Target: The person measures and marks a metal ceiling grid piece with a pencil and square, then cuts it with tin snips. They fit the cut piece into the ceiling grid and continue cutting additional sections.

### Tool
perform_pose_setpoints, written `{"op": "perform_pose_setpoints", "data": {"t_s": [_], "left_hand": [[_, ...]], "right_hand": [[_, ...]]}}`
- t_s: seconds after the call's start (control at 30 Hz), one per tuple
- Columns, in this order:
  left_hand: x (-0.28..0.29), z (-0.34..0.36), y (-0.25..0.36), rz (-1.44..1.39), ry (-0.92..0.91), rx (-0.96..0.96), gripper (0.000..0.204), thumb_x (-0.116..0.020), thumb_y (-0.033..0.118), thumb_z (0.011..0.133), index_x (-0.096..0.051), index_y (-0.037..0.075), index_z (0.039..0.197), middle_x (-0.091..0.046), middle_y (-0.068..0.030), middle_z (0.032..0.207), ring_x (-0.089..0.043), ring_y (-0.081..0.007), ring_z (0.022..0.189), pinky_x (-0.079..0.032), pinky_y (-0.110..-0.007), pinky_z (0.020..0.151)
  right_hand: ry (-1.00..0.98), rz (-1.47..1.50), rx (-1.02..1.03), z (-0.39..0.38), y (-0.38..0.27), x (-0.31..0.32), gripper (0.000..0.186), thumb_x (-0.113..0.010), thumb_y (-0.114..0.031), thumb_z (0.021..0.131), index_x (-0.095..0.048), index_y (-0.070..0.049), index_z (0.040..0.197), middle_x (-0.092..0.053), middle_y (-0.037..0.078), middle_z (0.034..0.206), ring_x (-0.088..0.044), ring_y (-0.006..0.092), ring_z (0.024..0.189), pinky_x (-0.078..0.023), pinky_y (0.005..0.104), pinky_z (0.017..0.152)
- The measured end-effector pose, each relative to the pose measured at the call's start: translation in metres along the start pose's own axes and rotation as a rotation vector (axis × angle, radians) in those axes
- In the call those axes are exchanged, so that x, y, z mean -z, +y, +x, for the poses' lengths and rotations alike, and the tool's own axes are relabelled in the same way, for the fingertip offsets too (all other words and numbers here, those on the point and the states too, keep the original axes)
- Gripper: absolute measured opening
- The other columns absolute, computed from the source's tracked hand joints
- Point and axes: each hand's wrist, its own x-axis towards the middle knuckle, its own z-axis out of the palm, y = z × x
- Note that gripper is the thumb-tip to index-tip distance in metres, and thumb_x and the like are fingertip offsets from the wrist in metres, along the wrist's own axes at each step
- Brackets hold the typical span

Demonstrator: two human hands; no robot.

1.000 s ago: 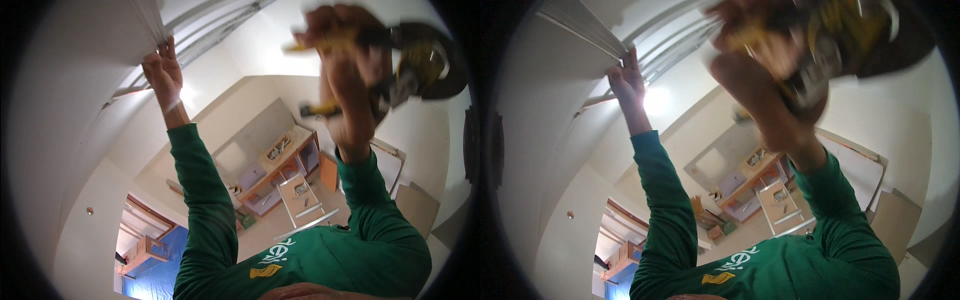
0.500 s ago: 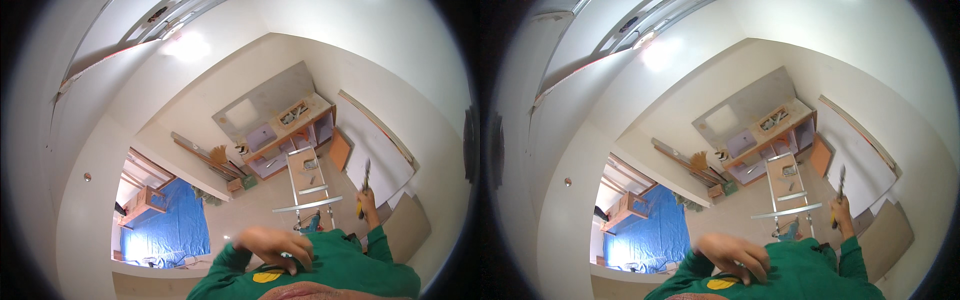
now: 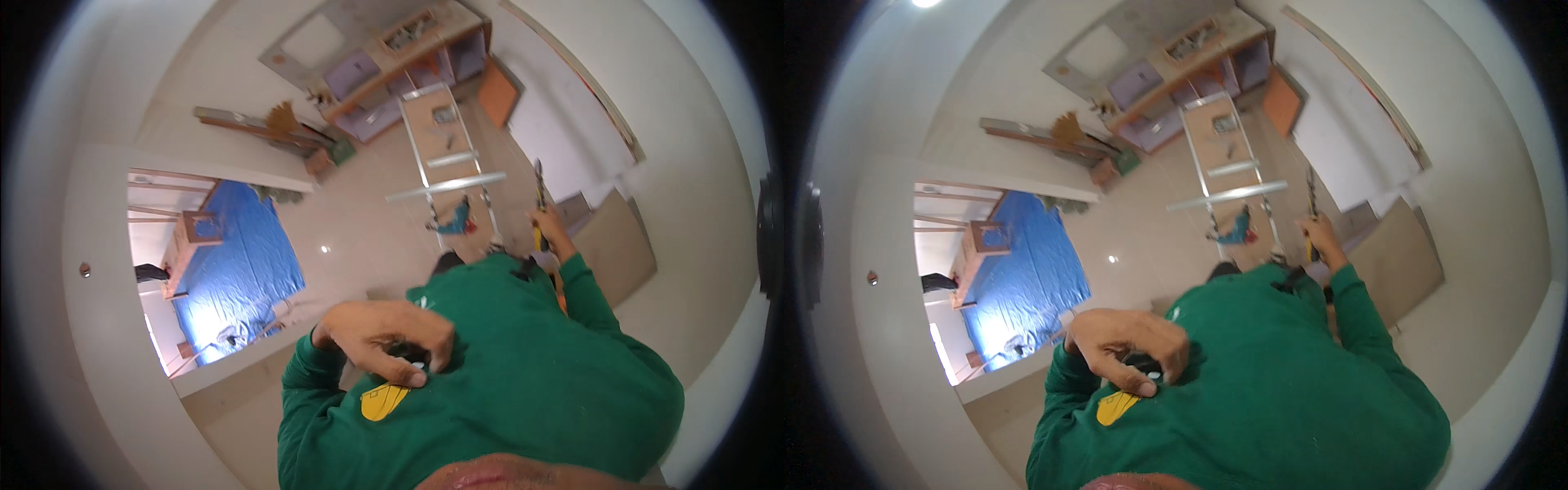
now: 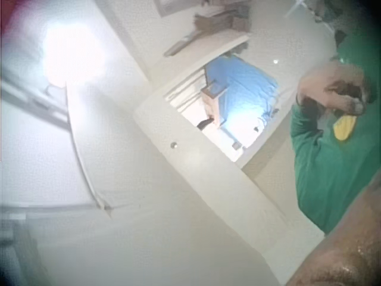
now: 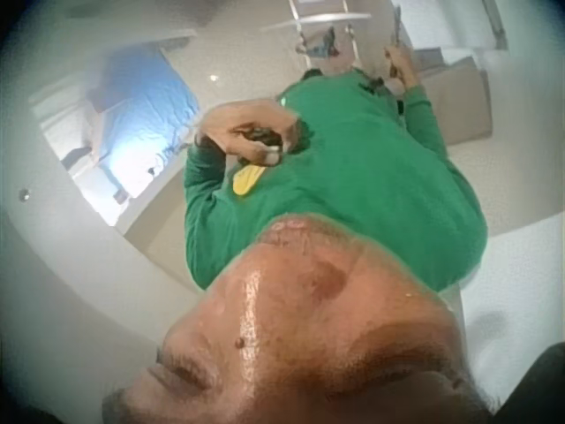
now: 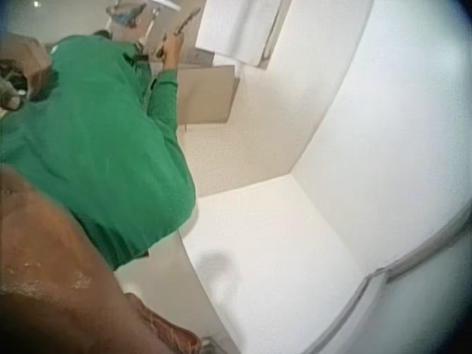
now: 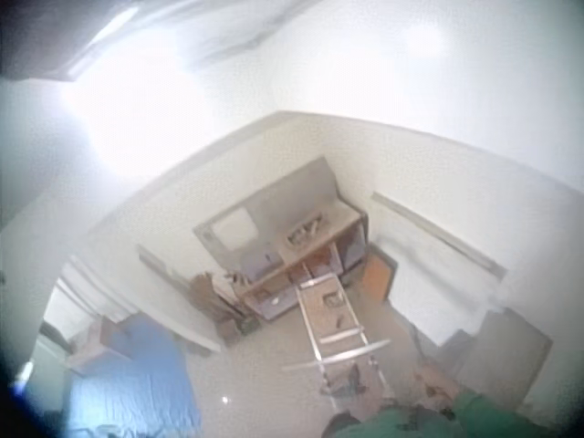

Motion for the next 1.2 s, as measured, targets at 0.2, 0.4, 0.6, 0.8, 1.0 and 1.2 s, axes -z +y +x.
{"op": "perform_pose_setpoints", "data": {"t_s": [0.2,0.4,0.6,0.8,1.0,1.2], "left_hand": [[-0.024,0.036,-0.031,-0.009,0.271,-0.062,0.030,-0.068,0.026,0.104,-0.068,-0.003,0.110,-0.067,-0.0154,0.105,-0.065,-0.0326,0.099,-0.052,-0.042,0.088],[-0.007,-0.036,-0.043,-0.244,0.226,-0.081,0.028,-0.067,0.024,0.103,-0.070,-0.003,0.099,-0.066,-0.0146,0.089,-0.062,-0.0292,0.082,-0.049,-0.039,0.076],[-0.015,-0.093,-0.166,-0.229,1.307,0.156,0.038,-0.069,0.036,0.103,-0.074,-0.001,0.111,-0.067,-0.0079,0.087,-0.062,-0.0194,0.084,-0.047,-0.033,0.075],[-0.049,-0.148,-0.329,-0.008,1.304,0.950,0.051,-0.072,0.044,0.100,-0.069,0.003,0.130,-0.072,-0.0148,0.098,-0.068,-0.0274,0.093,-0.052,-0.040,0.082],[-0.090,-0.199,-0.409,0.155,1.009,1.264,0.056,-0.072,0.045,0.100,-0.066,0.004,0.137,-0.074,-0.0259,0.112,-0.072,-0.0415,0.105,-0.055,-0.050,0.093],[-0.046,-0.220,-0.421,0.140,1.095,1.138,0.056,-0.072,0.043,0.099,-0.066,0.003,0.137,-0.074,-0.0268,0.112,-0.072,-0.0424,0.105,-0.055,-0.051,0.094]], "right_hand": [[-0.078,0.010,-0.214,-0.013,0.038,0.017,0.024,-0.080,-0.022,0.091,-0.063,-0.006,0.096,-0.066,0.005,0.089,-0.063,0.0144,0.072,-0.053,0.0339,0.058],[-0.072,-0.160,-0.253,-0.010,0.094,0.050,0.020,-0.077,-0.020,0.092,-0.066,-0.003,0.088,-0.065,0.008,0.077,-0.061,0.0185,0.067,-0.053,0.0359,0.063],[-0.158,-0.242,-0.510,-0.008,0.098,0.086,0.019,-0.075,-0.018,0.093,-0.067,-0.001,0.093,-0.061,0.006,0.076,-0.060,0.0177,0.068,-0.053,0.0345,0.064],[-0.057,-0.299,-0.655,-0.027,0.097,0.114,0.024,-0.076,-0.023,0.094,-0.065,-0.005,0.104,-0.061,0.006,0.089,-0.061,0.0165,0.073,-0.054,0.0340,0.066],[-0.014,-0.351,-0.723,-0.032,0.073,0.102,0.036,-0.077,-0.025,0.093,-0.066,0.003,0.113,-0.064,0.011,0.099,-0.061,0.0205,0.080,-0.055,0.0375,0.074],[-0.094,-0.363,-0.578,-0.026,0.028,0.049,0.039,-0.079,-0.029,0.092,-0.067,0.003,0.112,-0.066,0.012,0.099,-0.062,0.0213,0.081,-0.055,0.0382,0.073]]}}
